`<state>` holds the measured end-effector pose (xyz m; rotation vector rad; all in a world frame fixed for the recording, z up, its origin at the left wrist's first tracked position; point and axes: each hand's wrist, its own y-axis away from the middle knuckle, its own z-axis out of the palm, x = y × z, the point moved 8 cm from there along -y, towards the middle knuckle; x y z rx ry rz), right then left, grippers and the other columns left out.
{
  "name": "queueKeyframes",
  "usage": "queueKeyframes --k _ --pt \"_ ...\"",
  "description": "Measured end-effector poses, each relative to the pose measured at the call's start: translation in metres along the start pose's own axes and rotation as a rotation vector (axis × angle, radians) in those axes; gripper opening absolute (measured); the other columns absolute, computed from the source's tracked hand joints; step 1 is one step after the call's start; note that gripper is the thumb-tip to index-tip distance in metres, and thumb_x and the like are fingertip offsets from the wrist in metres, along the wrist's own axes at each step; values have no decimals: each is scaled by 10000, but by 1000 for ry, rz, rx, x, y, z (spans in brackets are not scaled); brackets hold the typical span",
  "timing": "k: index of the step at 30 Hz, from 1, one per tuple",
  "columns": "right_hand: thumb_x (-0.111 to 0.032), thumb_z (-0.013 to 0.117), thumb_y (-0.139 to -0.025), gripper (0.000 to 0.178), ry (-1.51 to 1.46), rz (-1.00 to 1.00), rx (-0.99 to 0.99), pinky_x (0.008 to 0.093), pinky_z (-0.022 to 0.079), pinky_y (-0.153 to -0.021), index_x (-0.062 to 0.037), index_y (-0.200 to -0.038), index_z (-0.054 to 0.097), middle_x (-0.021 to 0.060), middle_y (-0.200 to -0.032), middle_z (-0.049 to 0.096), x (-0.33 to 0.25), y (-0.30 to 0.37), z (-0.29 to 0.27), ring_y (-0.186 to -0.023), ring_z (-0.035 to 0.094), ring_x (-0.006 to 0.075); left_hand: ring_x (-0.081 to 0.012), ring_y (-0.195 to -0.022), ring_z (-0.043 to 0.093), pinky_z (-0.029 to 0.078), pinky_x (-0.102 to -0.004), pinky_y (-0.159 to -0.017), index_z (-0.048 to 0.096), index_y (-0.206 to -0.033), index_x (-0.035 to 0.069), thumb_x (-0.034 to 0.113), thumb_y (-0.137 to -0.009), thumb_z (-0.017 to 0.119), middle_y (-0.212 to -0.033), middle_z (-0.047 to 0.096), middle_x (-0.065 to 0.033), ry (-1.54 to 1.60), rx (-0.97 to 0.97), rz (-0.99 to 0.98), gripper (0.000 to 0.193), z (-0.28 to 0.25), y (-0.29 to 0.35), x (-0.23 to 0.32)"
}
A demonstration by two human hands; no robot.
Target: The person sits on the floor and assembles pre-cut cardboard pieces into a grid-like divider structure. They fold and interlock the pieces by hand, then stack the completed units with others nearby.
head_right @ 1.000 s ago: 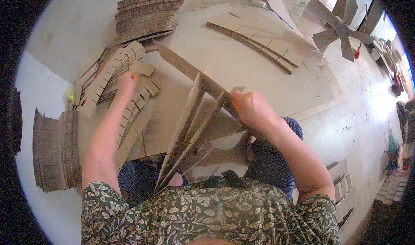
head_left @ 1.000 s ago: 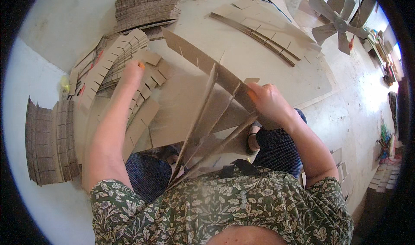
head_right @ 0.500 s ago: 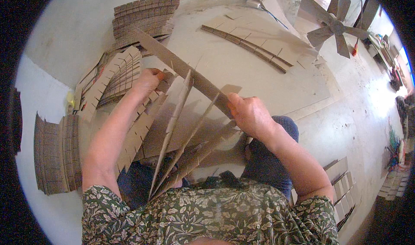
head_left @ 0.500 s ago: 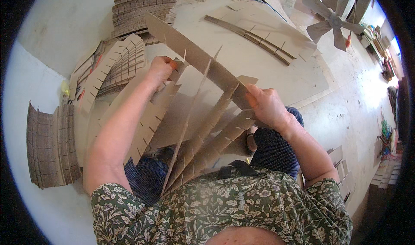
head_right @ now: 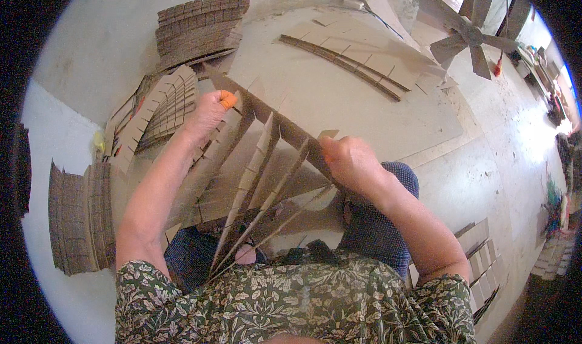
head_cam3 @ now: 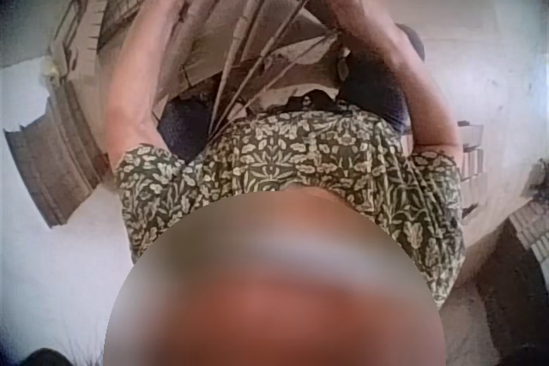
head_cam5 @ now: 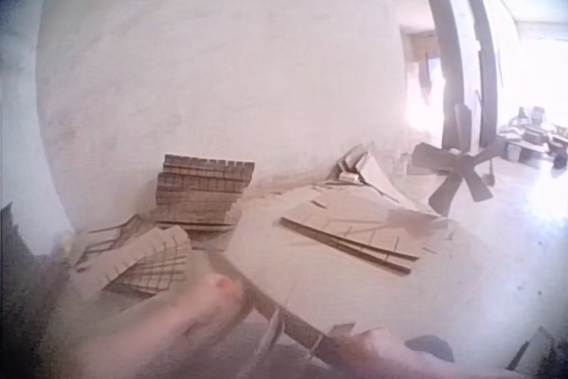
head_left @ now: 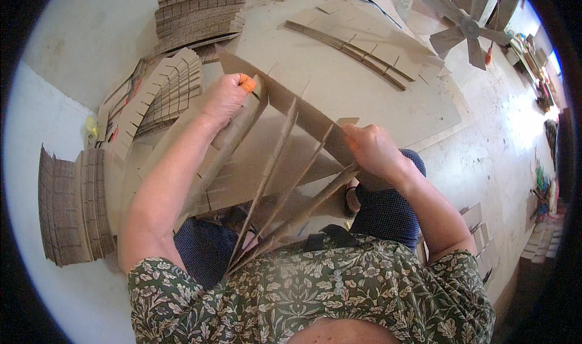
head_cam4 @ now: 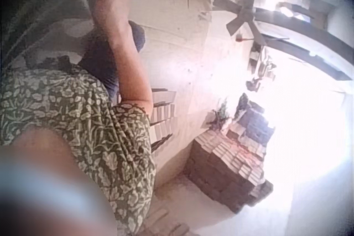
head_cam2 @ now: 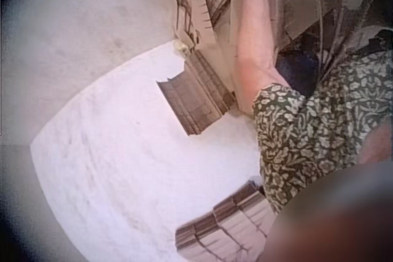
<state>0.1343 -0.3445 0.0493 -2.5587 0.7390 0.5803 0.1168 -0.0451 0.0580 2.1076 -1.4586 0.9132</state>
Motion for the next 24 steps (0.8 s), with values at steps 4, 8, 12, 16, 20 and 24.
queueKeyframes --k 4,8,12,16,20,24 --pt "-88 531 -833 52 -64 120 -11 504 472 -575 -46 -864 529 239 -692 591 10 -6 -11 -682 594 444 -102 -830 588 469 -257 -735 623 -1092 12 245 -949 527 -958 662 -49 625 -155 -125 291 -6 3 4" --pt "-75 523 -828 64 8 153 -3 506 472 -617 -28 -869 539 252 -732 594 22 -18 -25 -727 590 450 -163 -893 630 495 -273 -779 566 -1204 -13 257 -926 593 -989 669 -68 12 23 -53 388 -61 3 -30" --pt "-76 524 -828 79 142 119 -43 502 482 -676 -27 -863 575 250 -764 599 33 -31 -14 -779 595 431 -280 -995 611 473 -333 -893 516 -1261 -3 336 -875 655 -1115 634 -148 -412 135 119 532 -49 24 -100" --pt "-106 528 -840 104 146 140 -88 510 487 -698 -31 -888 581 243 -792 607 41 -34 -16 -788 598 432 -316 -1177 470 440 -406 -967 450 -1328 59 310 -800 705 -1290 508 -119 -910 130 118 638 -22 48 -84" --pt "-171 573 -871 286 396 188 -181 465 497 -729 -72 -1137 602 223 -854 639 29 -39 -24 -838 625 388 -283 -1157 475 481 -396 -902 494 -1241 65 236 -805 663 -1227 515 -83 -1001 136 226 498 -14 49 -106" --pt "-203 584 -881 363 536 113 -71 463 503 -717 -71 -1216 544 204 -870 649 2 -70 -43 -853 641 362 -297 -1017 556 528 -389 -752 562 -1067 64 139 -806 589 -1066 569 -98 -982 101 313 273 -11 50 -114"
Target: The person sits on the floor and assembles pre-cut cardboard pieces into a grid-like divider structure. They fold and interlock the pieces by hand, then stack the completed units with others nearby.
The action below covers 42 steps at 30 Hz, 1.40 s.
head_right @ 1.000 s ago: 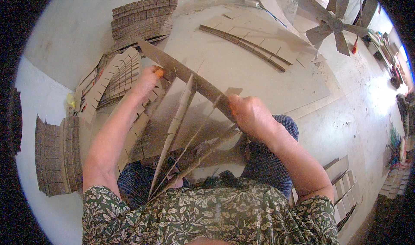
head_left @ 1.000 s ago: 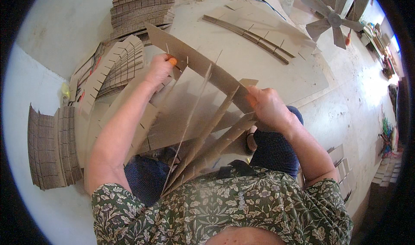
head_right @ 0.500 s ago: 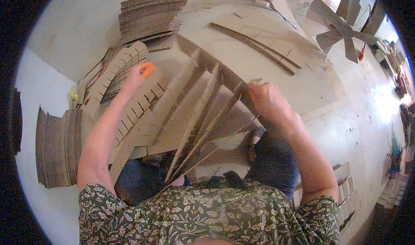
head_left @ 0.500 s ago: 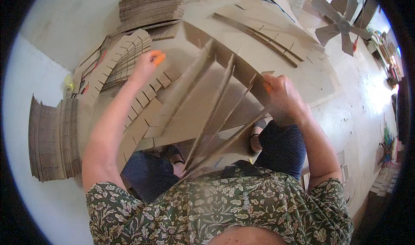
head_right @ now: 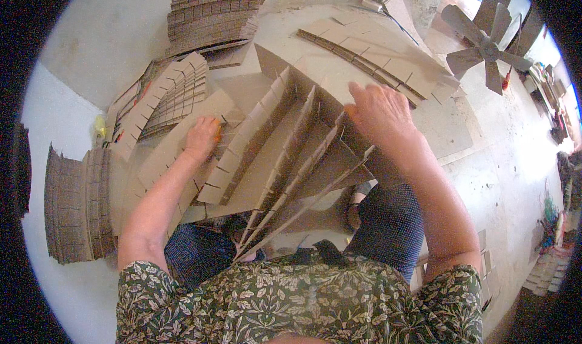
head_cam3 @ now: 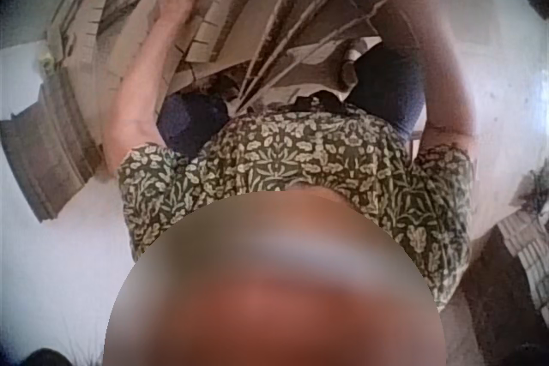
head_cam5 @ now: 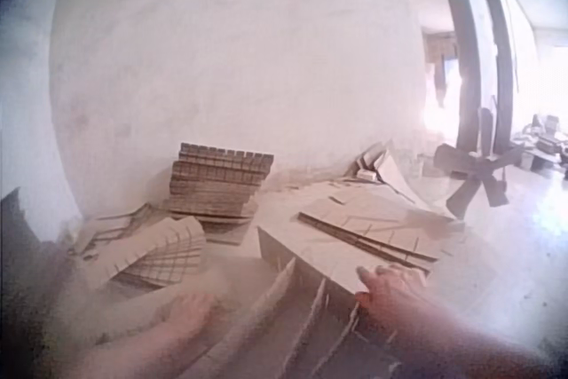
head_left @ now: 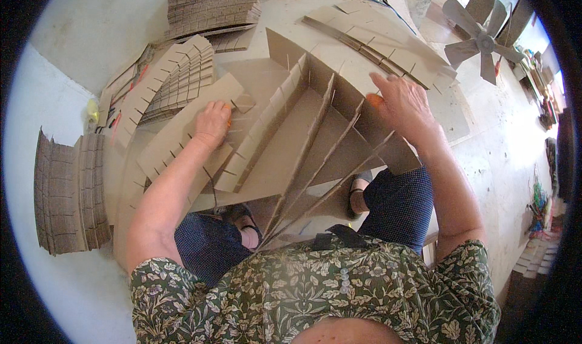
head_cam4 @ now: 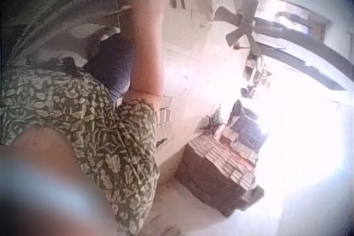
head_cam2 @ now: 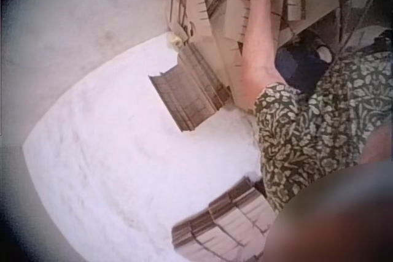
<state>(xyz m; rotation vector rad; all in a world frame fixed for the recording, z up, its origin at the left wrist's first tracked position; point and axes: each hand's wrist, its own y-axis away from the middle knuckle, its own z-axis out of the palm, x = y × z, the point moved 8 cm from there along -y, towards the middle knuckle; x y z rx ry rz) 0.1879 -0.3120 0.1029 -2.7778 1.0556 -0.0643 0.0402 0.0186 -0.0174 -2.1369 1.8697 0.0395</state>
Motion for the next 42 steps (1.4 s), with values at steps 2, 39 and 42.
queueKeyframes --k 2,39,42 --pt "-205 580 -886 414 -11 -33 97 463 504 -705 -71 -1268 497 199 -867 651 -9 -15 1 -852 644 360 -329 -923 588 527 -412 -695 561 -1023 66 123 -811 573 -1000 590 -120 62 58 -40 220 -3 -3 -7" --pt "-52 549 -862 343 -538 -105 142 471 474 -602 -80 -1202 520 248 -715 598 1 5 21 -687 610 406 -118 -621 554 417 -263 -537 600 -1013 66 213 -972 444 -745 630 -34 1390 -303 -742 218 12 -129 7" --pt "-59 534 -845 314 -515 -106 148 482 475 -601 -73 -1159 524 239 -703 599 0 3 23 -682 609 410 -112 -590 514 372 -268 -500 622 -962 69 194 -955 456 -712 602 -30 1452 -299 -723 208 33 -136 -2"
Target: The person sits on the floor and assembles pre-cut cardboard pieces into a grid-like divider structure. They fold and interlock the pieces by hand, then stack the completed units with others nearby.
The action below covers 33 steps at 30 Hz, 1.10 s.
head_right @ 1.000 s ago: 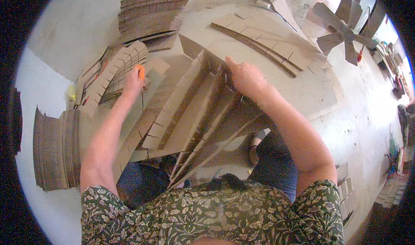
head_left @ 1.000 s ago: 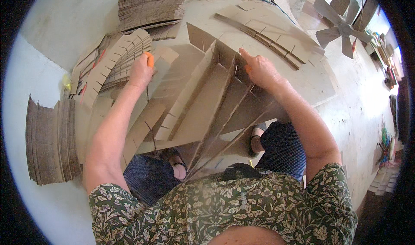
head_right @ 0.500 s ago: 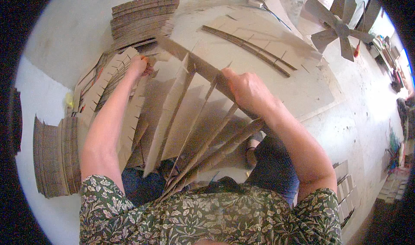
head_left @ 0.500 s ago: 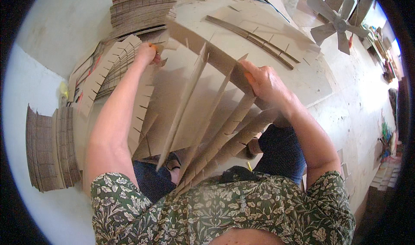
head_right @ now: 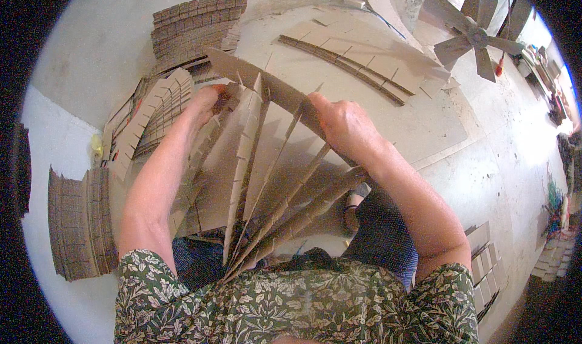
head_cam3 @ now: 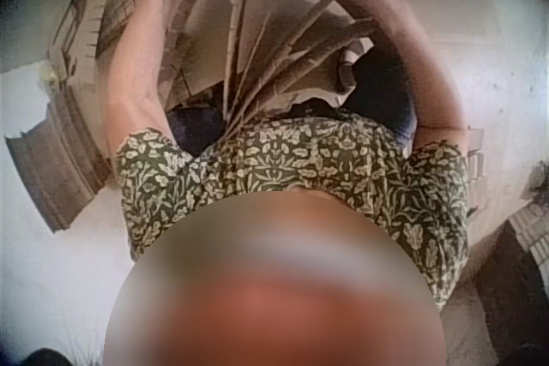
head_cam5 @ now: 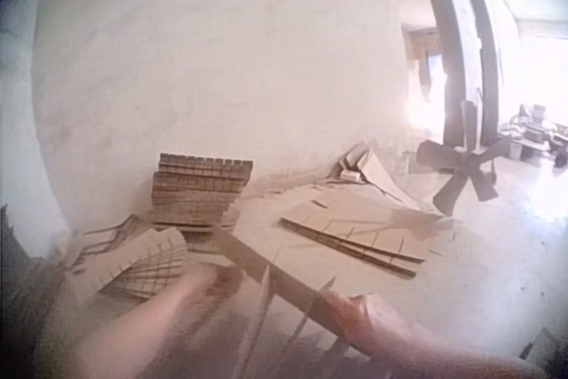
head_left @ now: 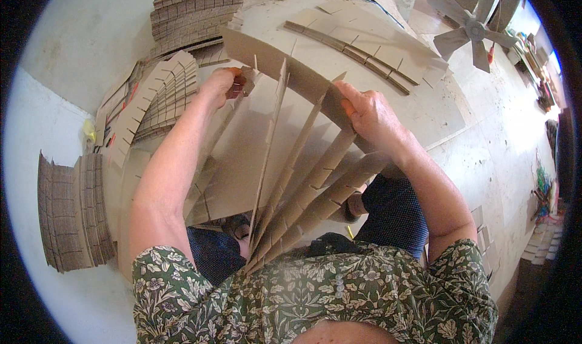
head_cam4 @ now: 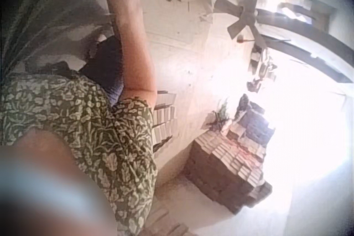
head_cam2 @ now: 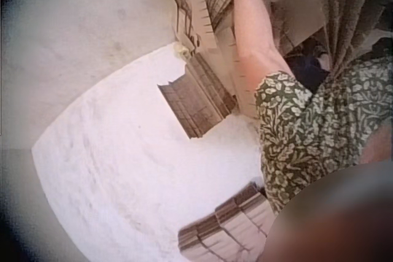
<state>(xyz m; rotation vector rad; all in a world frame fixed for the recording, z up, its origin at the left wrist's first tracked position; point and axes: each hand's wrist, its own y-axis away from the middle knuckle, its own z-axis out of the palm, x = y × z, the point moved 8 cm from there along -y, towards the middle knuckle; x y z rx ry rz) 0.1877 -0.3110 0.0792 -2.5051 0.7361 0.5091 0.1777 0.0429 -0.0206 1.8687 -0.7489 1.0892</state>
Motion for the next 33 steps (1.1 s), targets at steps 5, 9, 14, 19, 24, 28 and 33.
queueKeyframes --k 5,9,14,19,24,28,33 --pt "-58 498 -820 227 87 12 -34 510 474 -591 -57 -1043 540 232 -692 602 0 -3 7 -685 608 424 -109 -550 473 354 -278 -482 644 -867 54 170 -926 495 -680 577 -29 12 51 170 197 16 13 24" --pt "-60 507 -831 254 91 -10 -93 506 478 -617 -61 -1081 548 242 -724 608 4 -11 16 -708 609 424 -118 -580 518 408 -268 -519 642 -904 28 162 -906 555 -709 603 -33 -69 8 278 159 11 15 36" --pt "-67 528 -839 352 156 36 -136 487 484 -637 -86 -1189 559 260 -752 604 9 -31 25 -722 609 419 -114 -732 601 461 -235 -647 659 -957 40 259 -919 589 -842 663 -28 24 -118 282 233 11 56 62" --pt "-60 483 -816 223 203 1 -90 515 485 -688 -66 -1016 582 233 -788 631 26 -58 18 -801 619 422 -183 -1081 549 423 -344 -934 482 -1289 47 440 -956 478 -1214 575 -104 -12 -42 242 516 -39 121 63" --pt "-55 473 -806 280 248 64 -68 508 484 -784 -79 -1058 594 222 -889 647 66 -74 37 -896 613 412 -236 -1276 435 316 -373 -1072 354 -1413 51 354 -920 554 -1385 456 -136 -257 166 321 613 -114 220 0" --pt "-56 476 -803 314 275 80 -90 495 493 -804 -90 -1096 585 240 -961 640 76 -81 35 -947 606 410 -305 -1341 346 282 -409 -1100 313 -1425 28 157 -845 665 -1441 367 -193 -833 260 357 691 -93 296 -64" --pt "-100 517 -833 436 277 163 -130 491 477 -849 -96 -1269 499 234 -1048 629 72 -82 31 -1001 600 385 -372 -1000 602 478 -447 -860 601 -1145 -2 110 -869 569 -1059 628 -231 -1184 340 65 299 -98 335 -118"
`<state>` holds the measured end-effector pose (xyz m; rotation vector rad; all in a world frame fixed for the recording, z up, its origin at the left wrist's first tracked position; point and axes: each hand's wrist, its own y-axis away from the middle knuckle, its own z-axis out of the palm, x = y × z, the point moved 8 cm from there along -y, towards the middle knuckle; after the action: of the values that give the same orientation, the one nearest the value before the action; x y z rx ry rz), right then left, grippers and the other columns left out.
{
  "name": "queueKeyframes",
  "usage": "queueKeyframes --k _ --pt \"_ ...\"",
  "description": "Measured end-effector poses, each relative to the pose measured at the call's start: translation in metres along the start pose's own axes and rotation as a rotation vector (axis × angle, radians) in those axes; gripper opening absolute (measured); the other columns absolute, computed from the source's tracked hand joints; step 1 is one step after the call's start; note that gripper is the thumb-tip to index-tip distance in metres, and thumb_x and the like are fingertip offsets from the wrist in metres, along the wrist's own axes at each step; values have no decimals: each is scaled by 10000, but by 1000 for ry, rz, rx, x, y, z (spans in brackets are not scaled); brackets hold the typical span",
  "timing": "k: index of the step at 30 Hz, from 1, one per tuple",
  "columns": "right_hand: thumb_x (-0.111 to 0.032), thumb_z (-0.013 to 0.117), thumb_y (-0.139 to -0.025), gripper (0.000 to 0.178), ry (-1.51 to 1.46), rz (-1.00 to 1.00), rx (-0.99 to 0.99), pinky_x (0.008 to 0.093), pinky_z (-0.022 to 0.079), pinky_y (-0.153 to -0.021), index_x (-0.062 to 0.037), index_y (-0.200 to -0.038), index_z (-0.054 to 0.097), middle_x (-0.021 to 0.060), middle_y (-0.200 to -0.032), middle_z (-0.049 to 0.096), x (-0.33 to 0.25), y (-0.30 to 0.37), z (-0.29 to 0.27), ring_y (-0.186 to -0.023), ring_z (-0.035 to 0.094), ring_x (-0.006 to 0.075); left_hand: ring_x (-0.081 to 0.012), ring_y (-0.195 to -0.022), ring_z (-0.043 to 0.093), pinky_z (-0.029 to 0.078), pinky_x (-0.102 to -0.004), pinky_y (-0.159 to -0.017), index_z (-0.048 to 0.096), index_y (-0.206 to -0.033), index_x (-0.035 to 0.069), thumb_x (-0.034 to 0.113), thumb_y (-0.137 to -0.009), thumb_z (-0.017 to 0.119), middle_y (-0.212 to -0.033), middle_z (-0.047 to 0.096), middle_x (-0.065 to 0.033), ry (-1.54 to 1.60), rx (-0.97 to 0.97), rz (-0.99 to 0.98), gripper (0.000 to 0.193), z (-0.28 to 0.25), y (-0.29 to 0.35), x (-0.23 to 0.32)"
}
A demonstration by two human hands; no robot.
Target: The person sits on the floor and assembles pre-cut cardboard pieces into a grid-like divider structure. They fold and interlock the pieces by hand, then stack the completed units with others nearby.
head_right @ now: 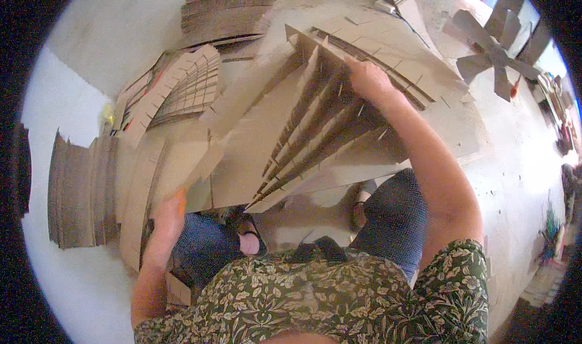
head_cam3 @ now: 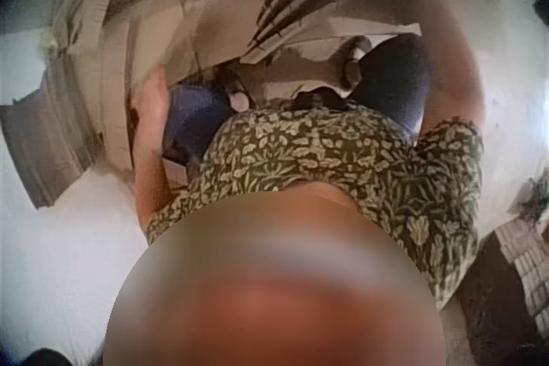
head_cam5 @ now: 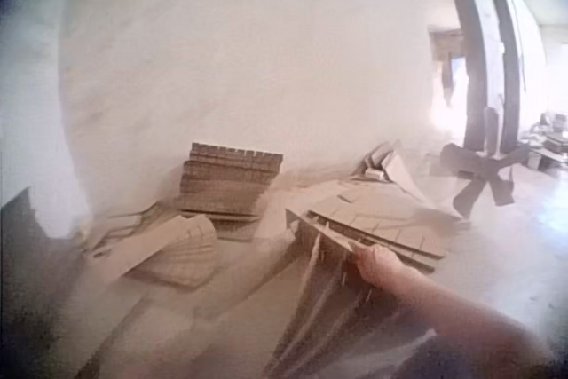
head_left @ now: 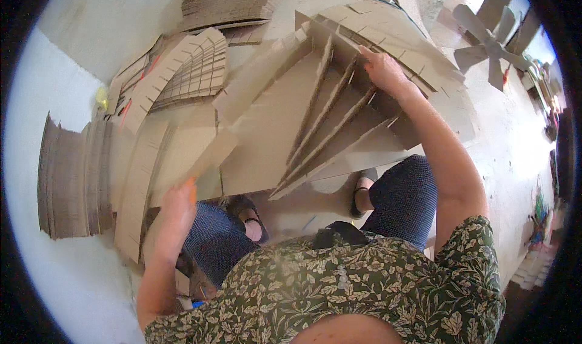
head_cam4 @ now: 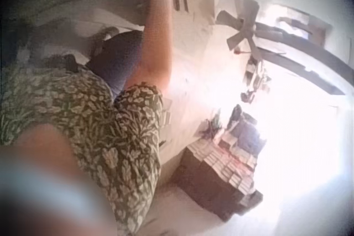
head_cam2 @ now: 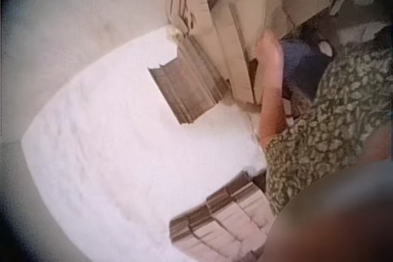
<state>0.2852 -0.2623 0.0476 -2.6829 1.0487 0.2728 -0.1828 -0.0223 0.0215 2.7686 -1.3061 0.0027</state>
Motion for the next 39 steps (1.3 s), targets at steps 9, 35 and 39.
queueKeyframes --k 9,35,39 --pt "-442 524 -945 489 -1153 19 -130 276 527 -711 12 -1090 633 111 -884 683 -108 85 -39 -788 658 155 -358 -949 619 491 -433 -842 633 -1002 -45 8 -851 516 -1030 644 -203 -42 637 118 198 -162 78 75" --pt "-109 628 -892 163 -985 201 639 226 450 -671 -3 -1001 687 -34 -819 662 65 217 -73 -754 534 52 -369 -978 595 475 -429 -804 590 -1098 -31 159 -848 607 -1046 624 -210 12 79 214 315 -54 -155 193" --pt "-88 647 -878 101 -995 244 518 237 452 -680 -5 -916 691 -27 -781 655 56 212 -72 -739 544 67 -366 -802 625 491 -437 -734 599 -1094 -32 126 -832 639 -888 658 -186 122 466 544 308 -68 -106 197"
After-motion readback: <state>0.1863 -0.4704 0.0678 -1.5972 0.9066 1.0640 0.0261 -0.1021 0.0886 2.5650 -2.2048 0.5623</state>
